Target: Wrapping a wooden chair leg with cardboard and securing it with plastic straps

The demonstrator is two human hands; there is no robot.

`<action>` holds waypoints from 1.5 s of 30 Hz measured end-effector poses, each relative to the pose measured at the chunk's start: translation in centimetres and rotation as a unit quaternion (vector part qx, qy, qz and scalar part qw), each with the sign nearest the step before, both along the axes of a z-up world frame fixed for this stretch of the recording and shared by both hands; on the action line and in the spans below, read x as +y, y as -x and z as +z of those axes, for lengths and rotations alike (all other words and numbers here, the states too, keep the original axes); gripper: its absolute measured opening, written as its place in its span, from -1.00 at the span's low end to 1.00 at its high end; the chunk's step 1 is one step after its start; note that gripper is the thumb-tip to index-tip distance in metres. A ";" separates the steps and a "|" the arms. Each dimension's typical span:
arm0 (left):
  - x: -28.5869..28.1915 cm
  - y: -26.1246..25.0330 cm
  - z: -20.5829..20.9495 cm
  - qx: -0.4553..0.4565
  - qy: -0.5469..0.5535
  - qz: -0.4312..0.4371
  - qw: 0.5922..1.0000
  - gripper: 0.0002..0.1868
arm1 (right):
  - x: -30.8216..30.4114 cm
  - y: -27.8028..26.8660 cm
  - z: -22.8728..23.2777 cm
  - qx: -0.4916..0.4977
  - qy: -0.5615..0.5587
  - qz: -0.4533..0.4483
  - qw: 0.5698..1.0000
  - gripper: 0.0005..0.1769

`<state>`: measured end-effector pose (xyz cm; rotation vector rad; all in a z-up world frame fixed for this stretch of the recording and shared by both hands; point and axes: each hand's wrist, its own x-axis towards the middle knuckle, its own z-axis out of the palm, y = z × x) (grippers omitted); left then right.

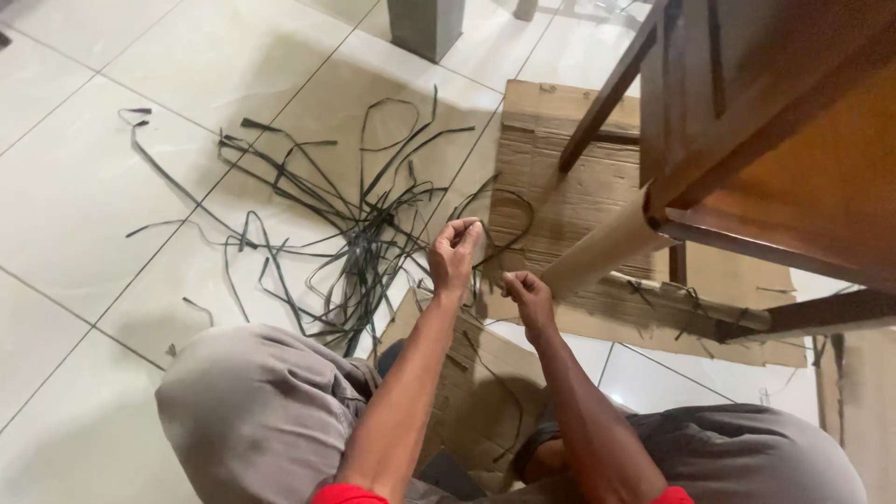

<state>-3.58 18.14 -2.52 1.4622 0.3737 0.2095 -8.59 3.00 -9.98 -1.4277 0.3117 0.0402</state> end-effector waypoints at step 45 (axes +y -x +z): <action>-19.6 -4.2 1.7 -0.166 -0.218 -0.284 0.919 -0.38 | -12.1 3.4 1.2 0.100 0.225 -0.447 0.860 -0.69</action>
